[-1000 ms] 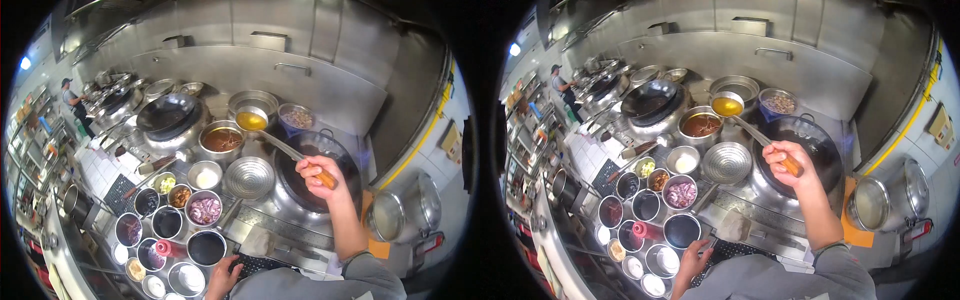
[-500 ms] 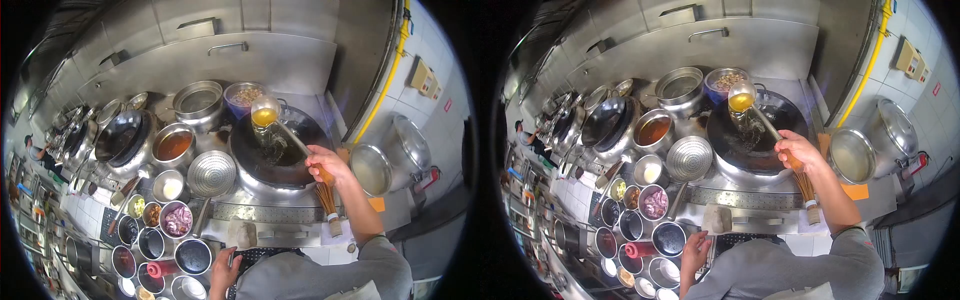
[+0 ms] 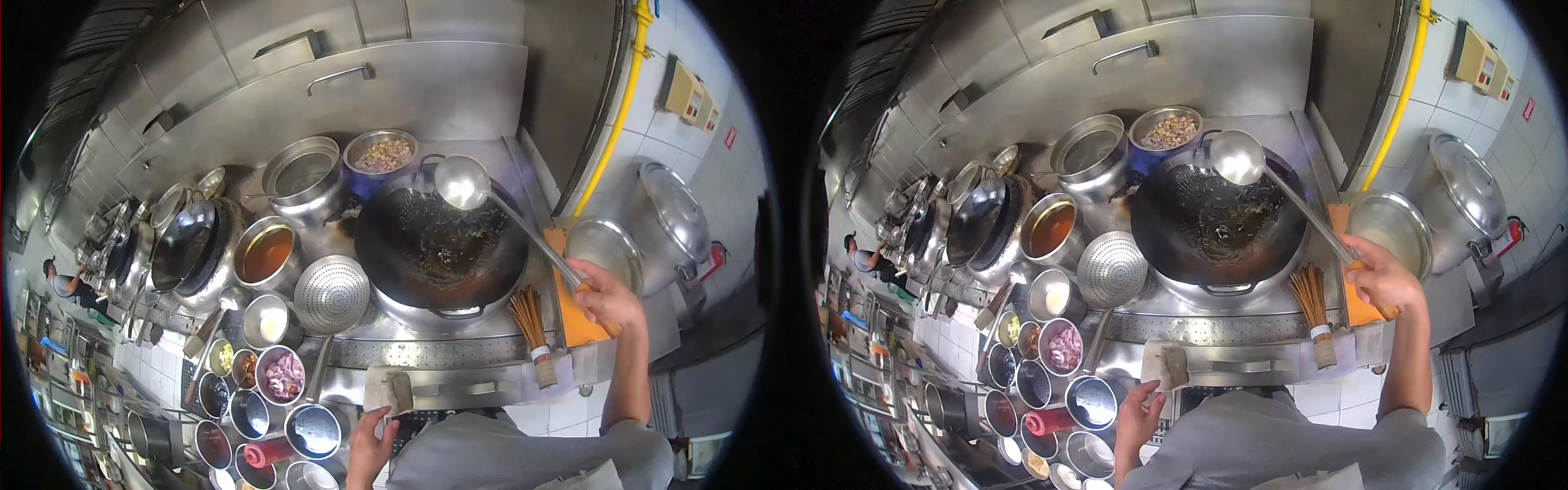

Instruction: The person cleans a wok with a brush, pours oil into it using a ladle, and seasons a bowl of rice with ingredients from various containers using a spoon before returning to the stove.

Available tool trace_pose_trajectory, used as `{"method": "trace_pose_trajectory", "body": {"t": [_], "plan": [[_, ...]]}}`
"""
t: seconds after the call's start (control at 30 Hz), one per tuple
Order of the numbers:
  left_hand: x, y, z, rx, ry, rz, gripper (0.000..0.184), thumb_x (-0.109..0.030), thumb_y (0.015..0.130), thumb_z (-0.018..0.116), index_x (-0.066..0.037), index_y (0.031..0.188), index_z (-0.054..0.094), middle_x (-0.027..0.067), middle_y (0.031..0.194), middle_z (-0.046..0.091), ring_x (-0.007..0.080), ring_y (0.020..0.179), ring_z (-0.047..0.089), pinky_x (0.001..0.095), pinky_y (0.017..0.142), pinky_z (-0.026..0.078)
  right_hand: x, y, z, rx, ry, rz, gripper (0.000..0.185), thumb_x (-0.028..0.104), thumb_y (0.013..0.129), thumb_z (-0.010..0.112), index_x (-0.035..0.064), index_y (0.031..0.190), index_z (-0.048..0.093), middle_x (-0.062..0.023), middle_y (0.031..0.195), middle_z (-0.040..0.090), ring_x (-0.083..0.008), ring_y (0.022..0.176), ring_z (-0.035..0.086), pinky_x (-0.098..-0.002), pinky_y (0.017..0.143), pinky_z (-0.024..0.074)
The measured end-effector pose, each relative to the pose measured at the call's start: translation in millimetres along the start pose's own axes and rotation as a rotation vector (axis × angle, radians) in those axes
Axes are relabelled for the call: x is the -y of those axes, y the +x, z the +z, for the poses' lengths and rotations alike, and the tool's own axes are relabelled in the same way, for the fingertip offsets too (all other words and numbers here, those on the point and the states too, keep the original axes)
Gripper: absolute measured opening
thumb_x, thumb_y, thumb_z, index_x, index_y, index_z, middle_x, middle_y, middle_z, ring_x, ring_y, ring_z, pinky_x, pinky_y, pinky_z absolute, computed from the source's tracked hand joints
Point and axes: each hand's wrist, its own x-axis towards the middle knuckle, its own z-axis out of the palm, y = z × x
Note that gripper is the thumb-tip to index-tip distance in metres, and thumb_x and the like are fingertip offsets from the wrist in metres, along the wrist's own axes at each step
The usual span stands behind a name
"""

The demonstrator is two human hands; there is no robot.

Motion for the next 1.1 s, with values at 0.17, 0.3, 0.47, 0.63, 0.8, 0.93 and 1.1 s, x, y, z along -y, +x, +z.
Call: {"method": "trace_pose_trajectory", "body": {"t": [0.17, 0.3, 0.47, 0.63, 0.8, 0.93, 1.1], "plan": [[3.4, 16.9, 9.9, 0.015, 0.012, 0.060, 0.031, -0.019, 0.087, 0.072, -0.003, 0.114, 0.066, 0.0189, 0.111, 0.067, 0.0363, 0.105, 0.064, 0.0402, 0.090, 0.050, -90.9, 16.3, 39.8, -0.194, -0.217, -0.079, 0.068, -0.002, 0.086, 0.056, 0.0068, 0.150, 0.034, -0.0038, 0.083, 0.058, -0.0097, 0.056, 0.051, -0.0250, 0.051, 0.0442], [3.1, 24.6, 6.8, -0.005, 0.017, 0.046, 0.032, -0.019, 0.089, 0.071, -0.002, 0.115, 0.065, 0.0181, 0.111, 0.067, 0.0338, 0.104, 0.065, 0.0394, 0.082, 0.056, -106.7, 23.1, 64.2, -0.212, -0.072, -0.087, 0.070, -0.005, 0.088, 0.053, 0.0127, 0.152, 0.030, -0.0017, 0.076, 0.052, -0.0078, 0.051, 0.047, -0.0251, 0.045, 0.0380], [13.6, 17.9, 3.6, -0.071, -0.015, 0.032, 0.032, -0.017, 0.089, 0.070, 0.000, 0.115, 0.064, 0.0190, 0.110, 0.066, 0.0314, 0.101, 0.067, 0.0377, 0.077, 0.059, -87.5, 36.2, 74.8, -0.058, 0.412, -0.050, 0.068, -0.003, 0.089, 0.055, 0.0133, 0.150, 0.029, -0.0054, 0.078, 0.053, -0.0111, 0.046, 0.048, -0.0268, 0.041, 0.0404], [26.0, 1.0, 0.6, -0.125, -0.021, -0.036, 0.031, -0.018, 0.089, 0.070, -0.001, 0.114, 0.066, 0.0198, 0.109, 0.067, 0.0341, 0.102, 0.066, 0.0401, 0.085, 0.055, -47.6, 65.2, 115.9, 0.222, 0.598, -0.113, 0.067, 0.001, 0.091, 0.056, 0.0153, 0.150, 0.029, -0.0073, 0.084, 0.054, -0.0127, 0.048, 0.050, -0.0279, 0.039, 0.0425], [49.0, -11.4, 2.4, -0.189, -0.067, -0.029, 0.032, -0.019, 0.089, 0.071, -0.001, 0.115, 0.066, 0.0197, 0.110, 0.067, 0.0356, 0.103, 0.065, 0.0407, 0.090, 0.051, 0.9, 133.3, 223.7, 0.439, 0.362, -0.155, 0.066, 0.001, 0.090, 0.058, 0.0113, 0.149, 0.032, -0.0055, 0.077, 0.054, -0.0125, 0.048, 0.051, -0.0285, 0.039, 0.0417], [62.8, -10.7, -1.5, -0.200, -0.080, -0.024, 0.036, -0.022, 0.090, 0.069, -0.001, 0.118, 0.064, 0.0202, 0.111, 0.066, 0.0357, 0.105, 0.065, 0.0418, 0.090, 0.051, 16.6, 183.9, 322.2, 0.430, 0.013, -0.182, 0.064, 0.000, 0.087, 0.058, 0.0036, 0.146, 0.035, -0.0065, 0.075, 0.056, -0.0137, 0.049, 0.053, -0.0301, 0.044, 0.0435], [92.8, 17.2, 10.5, -0.126, -0.157, -0.052, 0.058, -0.032, 0.089, 0.069, 0.004, 0.132, 0.053, 0.0263, 0.127, 0.059, 0.0389, 0.119, 0.057, 0.0423, 0.100, 0.046, 23.9, 205.2, 386.6, 0.425, -0.261, -0.191, 0.059, -0.001, 0.084, 0.058, 0.0004, 0.140, 0.040, -0.0073, 0.072, 0.057, -0.0156, 0.051, 0.056, -0.0325, 0.046, 0.0452]]}}
